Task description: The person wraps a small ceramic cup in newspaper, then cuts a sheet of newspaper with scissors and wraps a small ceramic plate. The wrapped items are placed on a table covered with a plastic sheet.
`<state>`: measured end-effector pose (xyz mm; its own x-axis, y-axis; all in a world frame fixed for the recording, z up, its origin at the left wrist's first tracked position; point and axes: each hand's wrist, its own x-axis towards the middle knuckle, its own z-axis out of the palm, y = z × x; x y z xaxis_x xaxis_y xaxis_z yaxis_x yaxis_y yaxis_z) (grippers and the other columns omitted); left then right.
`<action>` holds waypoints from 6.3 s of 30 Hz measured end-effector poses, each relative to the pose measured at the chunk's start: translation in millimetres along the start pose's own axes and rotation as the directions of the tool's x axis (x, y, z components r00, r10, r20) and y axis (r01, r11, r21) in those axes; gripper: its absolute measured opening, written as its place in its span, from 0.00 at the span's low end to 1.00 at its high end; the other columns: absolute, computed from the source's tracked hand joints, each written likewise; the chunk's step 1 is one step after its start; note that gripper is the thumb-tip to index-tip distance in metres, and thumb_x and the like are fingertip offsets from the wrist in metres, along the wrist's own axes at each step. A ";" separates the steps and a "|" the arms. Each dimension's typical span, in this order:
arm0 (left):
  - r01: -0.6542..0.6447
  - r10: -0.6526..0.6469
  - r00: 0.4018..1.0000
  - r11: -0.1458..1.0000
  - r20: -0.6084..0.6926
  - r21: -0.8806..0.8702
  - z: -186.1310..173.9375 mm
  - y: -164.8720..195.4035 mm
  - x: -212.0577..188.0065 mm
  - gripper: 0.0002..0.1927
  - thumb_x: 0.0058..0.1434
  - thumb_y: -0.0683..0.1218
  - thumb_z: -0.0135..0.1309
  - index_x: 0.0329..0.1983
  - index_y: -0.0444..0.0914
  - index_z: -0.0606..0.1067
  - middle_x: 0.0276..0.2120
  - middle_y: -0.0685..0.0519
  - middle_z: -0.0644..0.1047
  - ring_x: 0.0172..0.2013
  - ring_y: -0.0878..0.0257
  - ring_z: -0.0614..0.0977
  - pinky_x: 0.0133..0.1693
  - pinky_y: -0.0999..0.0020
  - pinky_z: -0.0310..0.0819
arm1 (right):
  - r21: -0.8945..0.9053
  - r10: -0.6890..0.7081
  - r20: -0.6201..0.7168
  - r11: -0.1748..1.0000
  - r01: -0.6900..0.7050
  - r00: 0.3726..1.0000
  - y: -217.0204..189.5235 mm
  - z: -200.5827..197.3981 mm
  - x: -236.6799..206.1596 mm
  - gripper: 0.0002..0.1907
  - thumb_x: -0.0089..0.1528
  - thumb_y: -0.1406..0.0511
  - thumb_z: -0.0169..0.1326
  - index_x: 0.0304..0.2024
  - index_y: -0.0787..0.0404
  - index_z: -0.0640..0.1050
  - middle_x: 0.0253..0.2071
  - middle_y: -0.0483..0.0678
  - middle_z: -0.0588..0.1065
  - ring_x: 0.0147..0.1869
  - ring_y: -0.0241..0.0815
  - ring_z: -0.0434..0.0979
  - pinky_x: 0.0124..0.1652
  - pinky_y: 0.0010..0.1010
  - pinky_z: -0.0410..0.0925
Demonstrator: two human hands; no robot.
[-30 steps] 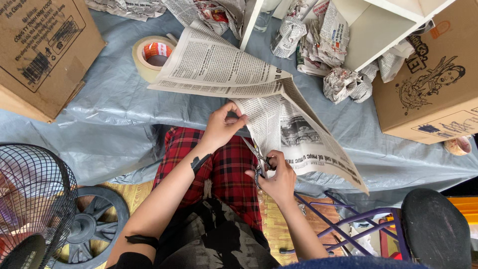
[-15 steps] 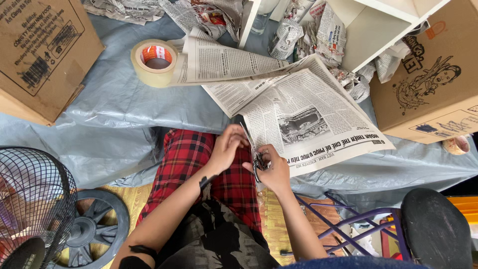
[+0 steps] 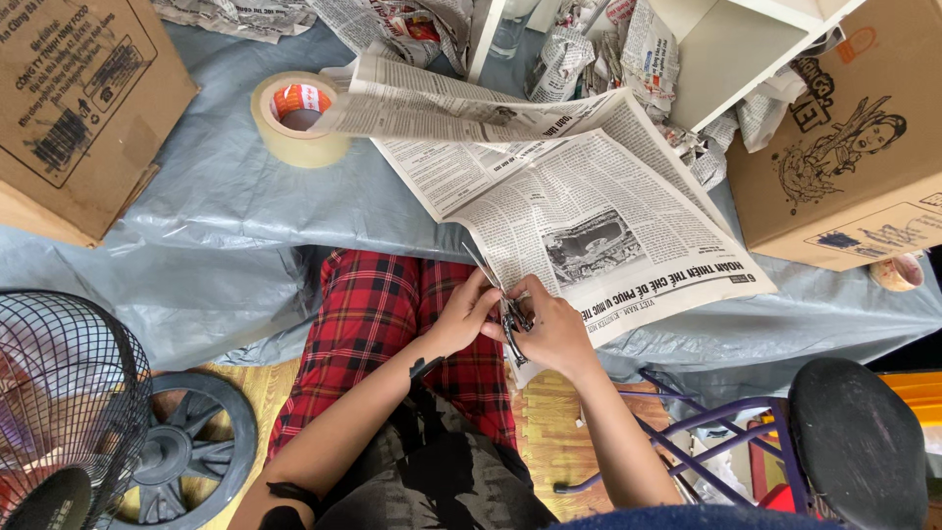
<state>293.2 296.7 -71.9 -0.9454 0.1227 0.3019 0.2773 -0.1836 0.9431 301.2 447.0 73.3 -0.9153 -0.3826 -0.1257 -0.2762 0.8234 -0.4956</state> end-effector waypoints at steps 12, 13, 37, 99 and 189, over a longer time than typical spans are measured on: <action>0.044 -0.050 0.999 0.978 -0.020 -0.206 -0.2 -6.5 10.4 0.13 0.79 0.50 0.43 0.51 0.35 0.73 0.35 0.56 0.77 0.36 0.70 0.77 0.39 0.73 0.72 | 0.274 -0.067 0.200 0.962 0.010 0.978 33.5 -3.6 29.6 0.33 0.55 0.42 0.62 0.47 0.58 0.72 0.19 0.47 0.74 0.26 0.37 0.70 0.31 0.28 0.62; 0.074 -0.076 0.997 0.975 0.000 -0.211 -2.4 -4.1 14.4 0.14 0.78 0.50 0.42 0.52 0.36 0.73 0.35 0.56 0.77 0.36 0.71 0.77 0.40 0.74 0.72 | 0.256 -0.050 0.212 0.967 -0.006 0.976 34.1 -5.1 32.4 0.33 0.55 0.42 0.62 0.48 0.58 0.72 0.18 0.46 0.73 0.25 0.36 0.69 0.31 0.28 0.61; 0.353 -0.400 0.913 0.873 -0.078 -0.337 -67.4 61.2 73.6 0.37 0.74 0.67 0.34 0.66 0.32 0.69 0.45 0.38 0.76 0.44 0.56 0.82 0.48 0.63 0.78 | -0.409 -0.148 -0.088 0.907 0.100 0.985 -20.4 -8.9 42.0 0.47 0.47 0.31 0.62 0.45 0.64 0.68 0.28 0.56 0.78 0.37 0.60 0.82 0.41 0.45 0.72; 0.032 0.061 0.951 0.956 -0.302 0.291 39.9 41.5 73.8 0.09 0.52 0.37 0.54 0.37 0.31 0.77 0.29 0.48 0.83 0.30 0.63 0.84 0.36 0.67 0.80 | -0.524 0.030 -0.028 0.851 -0.041 0.999 11.4 -75.6 80.5 0.40 0.42 0.44 0.71 0.47 0.57 0.72 0.38 0.53 0.80 0.47 0.58 0.81 0.47 0.48 0.70; 0.255 -0.294 0.941 0.942 -0.169 -0.219 28.4 -10.8 41.2 0.09 0.70 0.43 0.54 0.37 0.30 0.73 0.27 0.50 0.81 0.27 0.66 0.84 0.29 0.72 0.77 | -0.197 -0.111 0.049 0.973 0.118 0.993 -3.7 22.4 206.2 0.39 0.37 0.33 0.67 0.34 0.55 0.78 0.25 0.44 0.79 0.32 0.45 0.82 0.34 0.36 0.72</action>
<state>256.1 331.4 -65.7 -0.9999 0.0047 -0.0164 -0.0170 -0.3556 0.9345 120.0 355.7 30.0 -0.8637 -0.4915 -0.1119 -0.4346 0.8386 -0.3284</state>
